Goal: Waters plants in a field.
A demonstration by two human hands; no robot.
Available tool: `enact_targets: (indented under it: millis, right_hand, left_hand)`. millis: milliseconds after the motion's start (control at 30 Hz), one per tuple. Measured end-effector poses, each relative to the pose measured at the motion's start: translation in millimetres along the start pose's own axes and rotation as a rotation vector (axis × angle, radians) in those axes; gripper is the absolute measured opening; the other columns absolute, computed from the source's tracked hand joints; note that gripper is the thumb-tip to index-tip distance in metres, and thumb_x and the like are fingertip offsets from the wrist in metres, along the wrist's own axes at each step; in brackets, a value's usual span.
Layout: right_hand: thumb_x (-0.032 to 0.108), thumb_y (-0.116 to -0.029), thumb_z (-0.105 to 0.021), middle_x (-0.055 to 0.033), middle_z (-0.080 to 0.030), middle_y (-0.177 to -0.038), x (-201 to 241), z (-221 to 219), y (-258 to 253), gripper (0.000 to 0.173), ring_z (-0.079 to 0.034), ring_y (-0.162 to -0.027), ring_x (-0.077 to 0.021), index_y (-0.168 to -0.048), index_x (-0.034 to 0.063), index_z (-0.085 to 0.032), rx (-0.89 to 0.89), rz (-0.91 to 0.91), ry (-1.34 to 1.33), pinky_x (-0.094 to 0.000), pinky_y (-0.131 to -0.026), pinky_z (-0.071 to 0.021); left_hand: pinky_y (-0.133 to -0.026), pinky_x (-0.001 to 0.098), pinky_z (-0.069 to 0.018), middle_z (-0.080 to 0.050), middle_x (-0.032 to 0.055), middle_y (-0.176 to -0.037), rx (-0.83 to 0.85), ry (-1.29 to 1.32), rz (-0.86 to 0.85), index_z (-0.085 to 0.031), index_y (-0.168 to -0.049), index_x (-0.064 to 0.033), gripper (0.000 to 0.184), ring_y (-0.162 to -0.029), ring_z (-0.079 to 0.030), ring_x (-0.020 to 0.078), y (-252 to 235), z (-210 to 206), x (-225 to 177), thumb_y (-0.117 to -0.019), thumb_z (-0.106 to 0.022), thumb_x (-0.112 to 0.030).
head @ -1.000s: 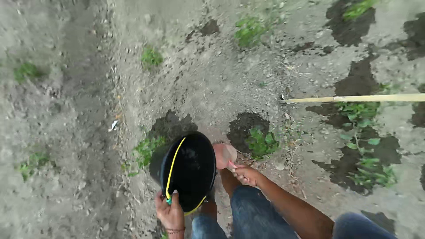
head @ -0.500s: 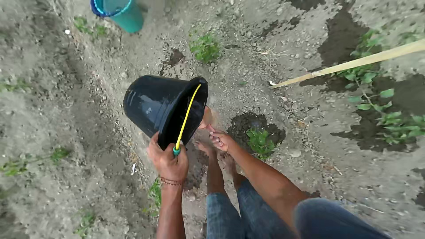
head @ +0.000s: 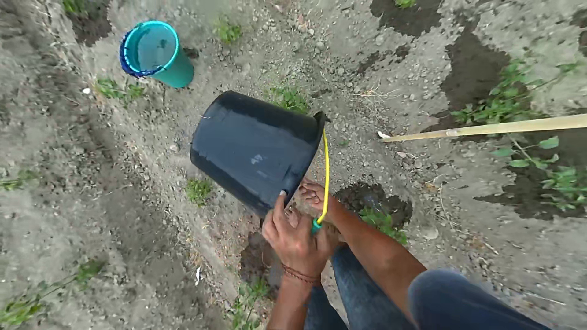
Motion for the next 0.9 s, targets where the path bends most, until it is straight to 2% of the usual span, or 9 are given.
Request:
enact_targets:
  millis: [133, 200, 267, 300, 333, 400, 500, 700, 900]
  right_hand:
    - [0.012, -0.1043, -0.042, 0.0033, -0.061, -0.079, 15.7, 35.6, -13.9, 0.022, -0.044, -0.043, 0.0022, -0.124, 0.0144, -0.052, -0.07, -0.08, -0.069, -0.0108, -0.037, -0.0373]
    - [0.013, -0.1038, -0.044, 0.0032, -0.06, -0.078, 27.1, 52.2, -18.9, 0.016, -0.044, -0.042, 0.0021, -0.117, 0.0144, -0.052, -0.087, -0.089, -0.126, -0.0109, -0.036, -0.0376]
    - [0.014, -0.1055, -0.041, 0.0044, -0.057, -0.074, 44.9, 63.7, -25.6, 0.016, -0.043, -0.042, 0.0024, -0.116, 0.0148, -0.053, -0.145, -0.091, -0.121, -0.0108, -0.036, -0.037]
    - [0.015, -0.106, -0.04, 0.005, -0.056, -0.072, 54.6, 69.3, -30.0, 0.016, -0.042, -0.042, 0.0024, -0.116, 0.0147, -0.053, -0.185, -0.088, -0.098, -0.0111, -0.036, -0.0365]
    - [0.015, -0.1069, -0.038, 0.0052, -0.055, -0.071, 64.4, 75.4, -34.2, 0.017, -0.041, -0.042, 0.0022, -0.115, 0.0142, -0.053, -0.232, -0.078, -0.07, -0.0115, -0.036, -0.0358]
    - [0.014, -0.1087, -0.035, 0.004, -0.056, -0.073, 84.5, 84.9, -44.7, 0.016, -0.041, -0.042, 0.0018, -0.112, 0.0122, -0.051, -0.305, -0.055, -0.028, -0.0115, -0.037, -0.0355]
    - [0.012, -0.1094, -0.035, 0.0038, -0.054, -0.074, 123.6, 86.5, -73.1, 0.015, -0.04, -0.043, 0.0025, -0.118, 0.0111, -0.048, -0.397, -0.02, 0.037, -0.0107, -0.037, -0.0348]
    - [0.013, -0.107, -0.048, 0.0032, -0.052, -0.073, 198.6, 90.3, -142.0, 0.013, -0.039, -0.046, -0.0001, -0.119, 0.0105, -0.053, -0.685, 0.03, 0.234, -0.0142, -0.04, -0.0331]
    - [0.009, -0.103, -0.055, 0.0013, -0.053, -0.078, 252.4, 84.0, -174.9, 0.025, -0.043, -0.05, -0.0023, -0.128, 0.0086, -0.054, -0.831, 0.027, 0.438, -0.0165, -0.042, -0.0356]
  left_hand:
    - [-0.11, 0.0446, -0.0409, -0.053, 0.0321, -0.135, -0.099, 0.178, 0.123, -0.053, -0.067, -0.0067, 0.04, -0.133, -0.049, 0.0374, -25.2, -15.9, 47.3, -0.0918, -0.067, -0.034]
    - [-0.111, 0.0366, -0.0439, -0.051, 0.0313, -0.135, -0.138, 0.257, 0.261, -0.057, -0.071, 0.0029, 0.042, -0.133, -0.05, 0.0298, -42.4, -20.9, 87.3, -0.0946, -0.065, -0.03]
    - [-0.105, 0.0284, -0.0479, -0.056, 0.024, -0.133, -0.181, 0.381, 0.541, -0.064, -0.095, 0.0172, 0.033, -0.124, -0.056, 0.016, -51.8, -25.1, 133.5, -0.0952, -0.061, -0.016]
    - [-0.096, 0.0241, -0.0515, -0.062, 0.013, -0.124, -0.21, 0.459, 0.737, -0.063, -0.108, 0.0153, 0.028, -0.111, -0.06, 0.007, -51.6, -29.4, 157.1, -0.0973, -0.058, -0.01]
    - [-0.08, 0.0228, -0.0547, -0.065, 0.0022, -0.103, -0.251, 0.52, 0.952, -0.062, -0.111, 0.007, 0.02, -0.089, -0.063, 0.0026, -48.3, -36.0, 179.1, -0.1004, -0.055, -0.008]
    - [-0.057, 0.0282, -0.0545, -0.053, -0.0035, -0.071, -0.274, 0.563, 1.323, -0.056, -0.095, -0.0088, 0.012, -0.059, -0.056, 0.0074, -29.1, -52.9, 214.7, -0.1041, -0.049, -0.013]
    - [-0.053, 0.0356, -0.0528, -0.048, -0.0003, -0.069, -0.251, 0.648, 1.609, -0.05, -0.09, -0.0119, 0.016, -0.055, -0.052, 0.0139, 18.9, -88.8, 240.0, -0.1039, -0.044, -0.017]
    - [-0.052, 0.0311, -0.0508, -0.045, -0.0021, -0.066, -0.35, 0.665, 1.833, -0.046, -0.085, -0.0141, 0.017, -0.051, -0.048, 0.011, 100.7, -147.5, 230.7, -0.1018, -0.045, -0.015]
    - [-0.05, 0.0318, -0.0511, -0.042, -0.0047, -0.055, -0.358, 0.642, 1.885, -0.044, -0.076, -0.0167, 0.025, -0.045, -0.046, 0.0112, 133.1, -141.5, 242.1, -0.0999, -0.045, -0.013]
Point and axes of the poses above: each hand's wrist, its own y-axis away from the middle knuckle, its own z-axis out of the back of the hand, x = y × z, the point moved 5 cm from there along -y, towards the middle knuckle
